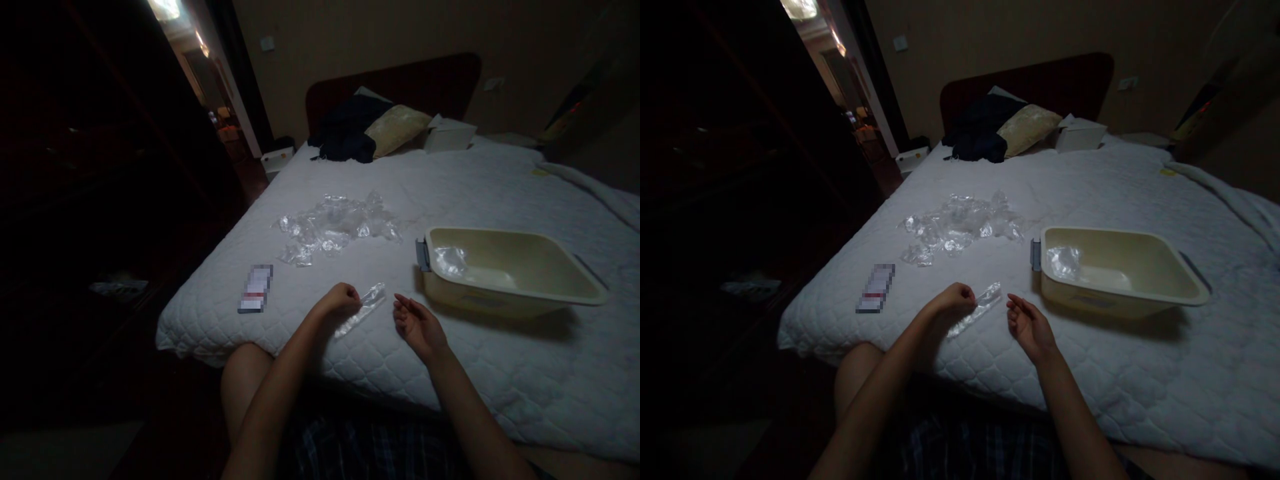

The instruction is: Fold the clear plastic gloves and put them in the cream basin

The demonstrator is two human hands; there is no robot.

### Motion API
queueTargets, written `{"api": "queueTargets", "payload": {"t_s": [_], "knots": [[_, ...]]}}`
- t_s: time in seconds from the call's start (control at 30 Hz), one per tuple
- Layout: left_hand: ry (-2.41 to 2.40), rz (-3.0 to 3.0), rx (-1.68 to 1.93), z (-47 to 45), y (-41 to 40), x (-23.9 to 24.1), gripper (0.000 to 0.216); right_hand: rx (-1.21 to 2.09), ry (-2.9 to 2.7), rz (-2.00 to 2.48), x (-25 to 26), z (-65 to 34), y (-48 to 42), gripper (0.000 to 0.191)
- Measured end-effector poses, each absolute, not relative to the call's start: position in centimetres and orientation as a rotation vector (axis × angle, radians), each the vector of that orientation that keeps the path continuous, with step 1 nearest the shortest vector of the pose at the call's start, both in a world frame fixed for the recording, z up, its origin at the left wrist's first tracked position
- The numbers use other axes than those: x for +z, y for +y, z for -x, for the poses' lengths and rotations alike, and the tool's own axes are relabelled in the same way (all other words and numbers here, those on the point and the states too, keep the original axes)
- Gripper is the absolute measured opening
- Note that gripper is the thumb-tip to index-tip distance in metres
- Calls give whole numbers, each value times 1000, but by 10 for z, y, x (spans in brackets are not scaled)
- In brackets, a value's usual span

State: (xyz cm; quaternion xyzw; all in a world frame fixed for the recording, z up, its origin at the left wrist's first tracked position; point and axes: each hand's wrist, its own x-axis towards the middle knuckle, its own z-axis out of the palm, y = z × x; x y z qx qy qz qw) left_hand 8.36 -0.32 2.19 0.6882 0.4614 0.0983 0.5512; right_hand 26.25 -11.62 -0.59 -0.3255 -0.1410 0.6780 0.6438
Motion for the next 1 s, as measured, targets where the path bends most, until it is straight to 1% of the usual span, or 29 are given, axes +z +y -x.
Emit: {"api": "queueTargets", "payload": {"t_s": [0.13,0.23,0.37,0.5,0.63,0.87,1.0], "knots": [[1150,-1488,482,-72,-7,15,10,1501,-354,787,-8,-259,-115,16],[1138,-1244,723,-61,-9,8,18,1434,-401,894,-6,-251,-111,17],[1047,-1023,907,-51,-13,-1,24,1375,-612,1119,1,-231,-99,24],[1014,-970,973,-51,-18,-6,23,1347,-755,1226,4,-208,-81,31],[985,-959,987,-49,-21,-4,23,1287,-831,1212,-2,-194,-69,35],[957,-921,973,-45,-22,-3,22,1221,-904,1197,-10,-192,-70,28],[952,-963,998,-47,-24,-3,22,1142,-943,1230,-10,-192,-70,29]]}}
